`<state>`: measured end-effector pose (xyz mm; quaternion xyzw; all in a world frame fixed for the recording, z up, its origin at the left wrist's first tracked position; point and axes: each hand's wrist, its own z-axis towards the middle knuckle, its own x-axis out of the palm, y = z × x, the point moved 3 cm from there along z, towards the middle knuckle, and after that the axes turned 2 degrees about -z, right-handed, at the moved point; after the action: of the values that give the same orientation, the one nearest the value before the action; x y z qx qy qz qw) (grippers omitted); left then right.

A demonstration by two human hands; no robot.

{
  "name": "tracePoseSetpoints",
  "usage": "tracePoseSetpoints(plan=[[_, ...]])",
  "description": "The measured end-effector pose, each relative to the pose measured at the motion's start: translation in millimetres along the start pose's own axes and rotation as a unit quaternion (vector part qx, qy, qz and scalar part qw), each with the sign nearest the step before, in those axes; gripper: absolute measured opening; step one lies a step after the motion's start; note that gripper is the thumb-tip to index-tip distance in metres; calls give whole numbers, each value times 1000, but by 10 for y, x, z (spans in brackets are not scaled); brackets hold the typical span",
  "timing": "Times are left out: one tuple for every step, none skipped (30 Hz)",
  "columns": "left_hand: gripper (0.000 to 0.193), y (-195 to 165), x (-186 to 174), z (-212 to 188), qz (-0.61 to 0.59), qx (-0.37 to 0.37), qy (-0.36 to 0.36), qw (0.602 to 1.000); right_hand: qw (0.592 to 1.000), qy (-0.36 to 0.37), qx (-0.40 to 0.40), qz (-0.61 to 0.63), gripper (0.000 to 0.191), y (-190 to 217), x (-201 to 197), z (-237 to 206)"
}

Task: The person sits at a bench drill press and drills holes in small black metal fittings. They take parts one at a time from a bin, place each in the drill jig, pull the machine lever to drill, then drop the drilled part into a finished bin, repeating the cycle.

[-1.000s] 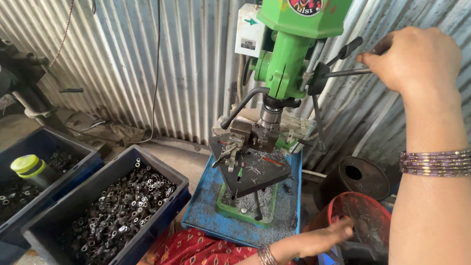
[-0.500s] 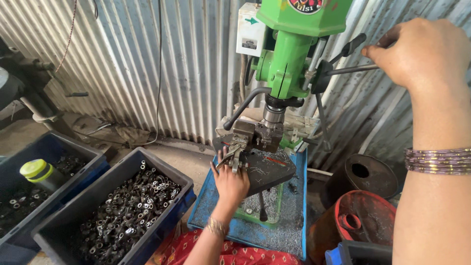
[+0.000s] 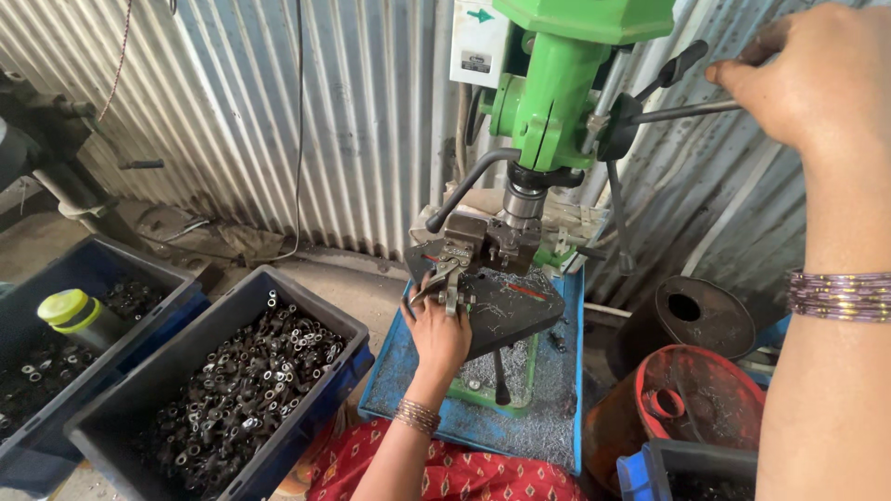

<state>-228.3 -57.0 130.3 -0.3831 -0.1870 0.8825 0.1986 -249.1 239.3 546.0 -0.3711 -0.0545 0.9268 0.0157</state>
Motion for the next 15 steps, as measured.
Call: tracePoseSetpoints(plan=[[43,-34,-66,10,7,13,-44,999,1000,-1,8,15,35,-15,15,-1],[41,-55,-97,14,7,2,-18,1000,1000,3,10,23,35,-25,26,2],[39,-78,-130,17,8,-9,8,1000,999,7,12,31,34,-38,35,6],[37,-101,-166,17,9,-19,33,999,999,10,14,39,33,-48,44,14],[34,-138,-210,-5,9,-20,48,999,1000,10,9,21,34,-52,51,26],[31,-177,-253,-38,10,-20,63,998,1000,10,4,3,35,-58,55,40],[28,-218,-290,-70,10,-20,79,997,1000,11,0,-15,36,-66,60,48],[29,-248,-334,-100,0,-33,77,997,1000,3,-7,-4,35,-70,61,53],[31,-276,-375,-138,-10,-46,75,996,1000,-5,-14,6,34,-72,64,53],[33,-301,-405,-165,-20,-59,75,995,1000,-11,-21,17,32,-76,66,49],[33,-325,-422,-179,-25,-68,74,995,1000,-5,-10,28,33,-87,75,56],[33,-347,-433,-193,-30,-78,73,994,999,2,1,39,34,-94,87,63],[33,-365,-438,-206,-34,-88,73,993,999,10,12,51,35,-98,99,61],[35,-374,-422,-215,-34,-105,96,989,999,8,7,53,34,-94,103,51],[37,-387,-395,-212,-35,-120,119,985,999,5,3,54,34,-97,96,40]])
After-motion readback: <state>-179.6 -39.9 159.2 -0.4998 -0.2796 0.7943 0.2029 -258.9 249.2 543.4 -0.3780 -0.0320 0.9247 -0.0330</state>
